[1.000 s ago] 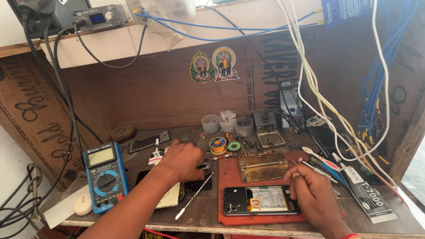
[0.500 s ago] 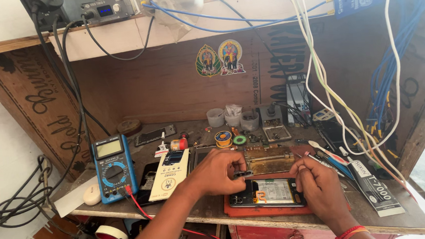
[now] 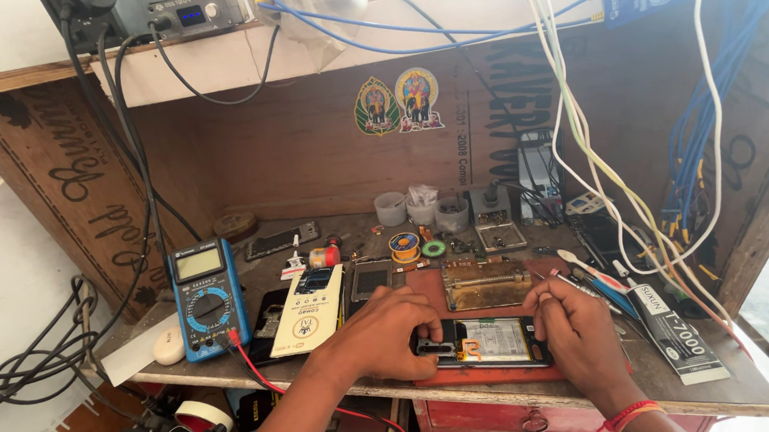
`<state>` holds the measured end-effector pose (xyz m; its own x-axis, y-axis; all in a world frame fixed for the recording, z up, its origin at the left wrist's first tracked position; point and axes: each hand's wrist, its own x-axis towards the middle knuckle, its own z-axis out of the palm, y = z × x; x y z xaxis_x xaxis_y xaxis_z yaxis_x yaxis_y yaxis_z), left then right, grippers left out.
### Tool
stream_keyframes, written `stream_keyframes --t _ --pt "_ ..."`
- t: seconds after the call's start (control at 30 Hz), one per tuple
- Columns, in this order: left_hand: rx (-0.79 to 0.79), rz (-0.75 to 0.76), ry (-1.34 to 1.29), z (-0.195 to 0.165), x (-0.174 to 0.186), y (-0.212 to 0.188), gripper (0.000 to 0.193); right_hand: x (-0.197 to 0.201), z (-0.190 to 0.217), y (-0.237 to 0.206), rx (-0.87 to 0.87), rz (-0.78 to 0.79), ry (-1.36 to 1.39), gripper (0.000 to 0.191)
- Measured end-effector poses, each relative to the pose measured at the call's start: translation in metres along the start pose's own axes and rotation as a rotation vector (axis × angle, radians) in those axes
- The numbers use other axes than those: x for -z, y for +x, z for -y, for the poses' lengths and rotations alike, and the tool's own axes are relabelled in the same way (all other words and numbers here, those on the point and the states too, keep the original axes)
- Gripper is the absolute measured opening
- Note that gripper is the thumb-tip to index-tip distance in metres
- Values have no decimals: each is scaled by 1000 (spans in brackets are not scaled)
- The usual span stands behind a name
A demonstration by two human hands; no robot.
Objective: The person works on a smartphone at a cluttered electronics repair bench. They pry open the phone's back cover, remove the battery, handle internal components, and use a screwdriver on the device while manipulating small parts and tools on the workbench.
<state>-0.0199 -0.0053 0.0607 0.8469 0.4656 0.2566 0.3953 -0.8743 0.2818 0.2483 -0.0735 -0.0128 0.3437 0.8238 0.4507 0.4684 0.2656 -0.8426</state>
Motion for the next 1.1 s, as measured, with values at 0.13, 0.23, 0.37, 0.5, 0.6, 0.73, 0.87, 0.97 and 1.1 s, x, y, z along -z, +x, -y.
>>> stream_keyframes --t 0.13,0.23,0.37,0.5,0.6,0.73,0.87,0.97,1.1 --pt "5 5 -28 4 0 -4 29 0 1 -1 36 -2 10 26" --pt "54 -20 -106 8 1 -7 28 1 2 -1 32 0 -9 26" --pt "87 -113 -186 10 -1 -15 18 0 3 0 3 2 -13 27" --pt "122 -101 -187 9 -5 -18 22 1 4 0 23 -1 -29 26" --pt "87 -90 -155 9 -6 -20 22 1 3 0 10 11 -21 26" --pt "85 -86 -152 10 -7 -20 20 0 1 0 13 10 7 26" --pt "72 -88 -161 10 -7 -20 18 1 1 0 16 7 3 26" --pt "71 -87 -169 10 -7 -20 18 1 1 0 12 9 5 26" --pt "41 -105 -147 11 -7 -20 15 1 2 -1 45 8 6 26"
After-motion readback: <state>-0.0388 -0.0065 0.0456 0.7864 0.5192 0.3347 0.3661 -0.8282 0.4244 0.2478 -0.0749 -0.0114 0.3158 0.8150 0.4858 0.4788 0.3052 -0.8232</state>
